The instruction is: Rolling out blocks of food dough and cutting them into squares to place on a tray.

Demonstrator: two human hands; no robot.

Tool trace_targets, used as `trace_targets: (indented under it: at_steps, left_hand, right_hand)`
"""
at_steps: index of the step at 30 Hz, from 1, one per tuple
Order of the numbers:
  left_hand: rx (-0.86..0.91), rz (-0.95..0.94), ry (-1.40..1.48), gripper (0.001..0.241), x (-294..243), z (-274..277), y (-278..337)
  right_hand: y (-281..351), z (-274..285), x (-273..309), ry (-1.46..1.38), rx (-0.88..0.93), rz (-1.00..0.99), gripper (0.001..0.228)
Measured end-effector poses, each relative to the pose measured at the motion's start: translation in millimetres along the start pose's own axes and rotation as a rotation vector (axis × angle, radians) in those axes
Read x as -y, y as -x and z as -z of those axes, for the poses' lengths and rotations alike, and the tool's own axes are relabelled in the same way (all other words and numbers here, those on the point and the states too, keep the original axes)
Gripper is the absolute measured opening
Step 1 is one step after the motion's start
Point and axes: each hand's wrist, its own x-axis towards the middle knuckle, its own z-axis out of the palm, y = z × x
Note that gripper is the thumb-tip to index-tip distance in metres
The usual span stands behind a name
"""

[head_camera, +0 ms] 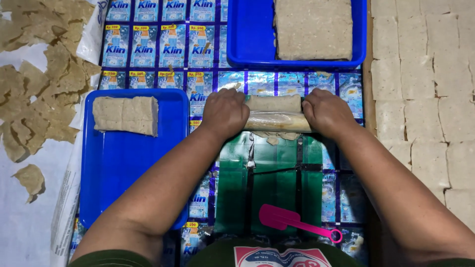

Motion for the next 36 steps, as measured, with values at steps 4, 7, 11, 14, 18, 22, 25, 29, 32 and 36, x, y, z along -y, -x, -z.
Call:
trace_targets:
  at_steps: [4,7,11,14,18,22,25,29,32,36]
  left_hand:
    - [-0.027,0.017,0.125,0.019,-11,28,7]
    - [0.046,0.028,0.127,0.038,-27,55,18]
    - [0.235,0.085,0.134,0.059,-43,75,35]
    - [0.175,0.043,0.086,0.057,-42,64,56]
    - [0.050,-0.005,0.072,0.052,-49,62,87]
    - [0.012,-0.018,0.056,0.051,-54,53,117]
    - [0.021,-0.011,0.024,0.051,-61,56,136]
    - [0.064,0.018,0.061,0.053,-69,64,148]
    - [0.027,0.020,0.054,0.053,-68,58,141]
    - [-0.014,0.062,0.019,0.053,-57,41,108]
  right_hand:
    - [27,15,24,-0.022,-0.179,0.039,0.025]
    - [47,28,44,-0.016,-0.242,0.071,0.049]
    - [68,19,50,0.021,-0.226,0.091,0.059]
    - [83,16,57,0.033,-0.213,0.087,0.063]
    - [107,6,63,0.081,-0.224,0.106,0.068]
    - [131,-11,69,0.099,-0.347,0.149,0.068]
    - [151,-13,77,0.090,-0.371,0.152,0.067]
    - [165,-10,87,0.096,-0.387,0.164,0.067]
    - [151,-20,78,0.104,-0.433,0.165,0.073]
    - [122,-5,77,0.062,-0.212,-0.012,0.078]
